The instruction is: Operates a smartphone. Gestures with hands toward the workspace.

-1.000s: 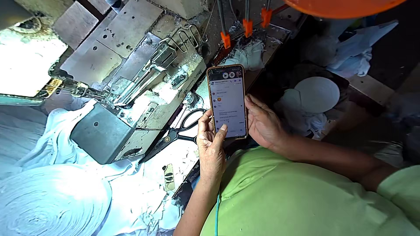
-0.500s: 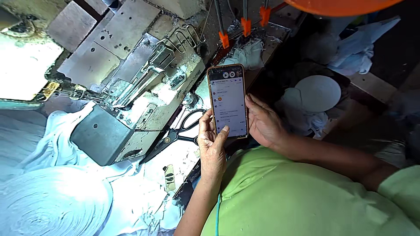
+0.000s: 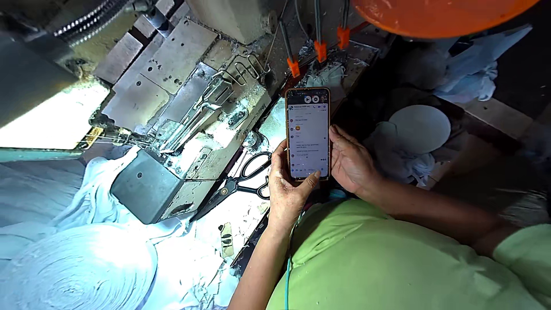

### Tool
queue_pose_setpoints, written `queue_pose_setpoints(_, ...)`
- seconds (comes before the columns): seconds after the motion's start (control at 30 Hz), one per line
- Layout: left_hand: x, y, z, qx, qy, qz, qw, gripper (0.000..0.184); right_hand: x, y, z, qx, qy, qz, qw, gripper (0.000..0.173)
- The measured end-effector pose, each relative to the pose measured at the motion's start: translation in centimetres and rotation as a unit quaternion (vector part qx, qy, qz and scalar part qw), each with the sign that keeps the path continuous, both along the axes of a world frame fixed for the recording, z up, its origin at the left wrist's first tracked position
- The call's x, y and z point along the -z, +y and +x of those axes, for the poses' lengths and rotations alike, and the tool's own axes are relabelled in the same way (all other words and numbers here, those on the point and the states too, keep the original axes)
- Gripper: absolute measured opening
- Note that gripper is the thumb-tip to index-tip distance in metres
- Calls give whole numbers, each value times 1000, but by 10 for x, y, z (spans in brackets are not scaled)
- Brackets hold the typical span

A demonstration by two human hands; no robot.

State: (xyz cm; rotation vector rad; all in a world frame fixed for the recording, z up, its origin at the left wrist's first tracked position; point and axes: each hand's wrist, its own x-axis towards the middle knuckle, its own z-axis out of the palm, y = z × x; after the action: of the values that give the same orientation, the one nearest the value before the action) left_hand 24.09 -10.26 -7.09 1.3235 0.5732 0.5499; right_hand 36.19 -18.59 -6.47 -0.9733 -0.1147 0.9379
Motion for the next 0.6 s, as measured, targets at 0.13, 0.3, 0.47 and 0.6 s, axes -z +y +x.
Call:
queue_pose_setpoints(0.13, 2, 2, 8, 31, 8, 53, 998, 91, 1, -1, 8, 13, 9, 12, 1000, 36)
queue_pose_setpoints(0.3, 3, -1, 16, 36, 19, 79, 996, 94, 2, -4, 16, 25, 18, 2, 1000, 36)
queue_pose_setpoints(0.47, 6, -2, 19, 31, 24, 71, 997, 92, 2, -2, 20, 30, 31, -6, 999, 35)
queue_pose_setpoints(0.6, 6, -3, 16, 29, 12, 57, 998, 82, 4, 2, 22, 24, 31, 1, 999, 34)
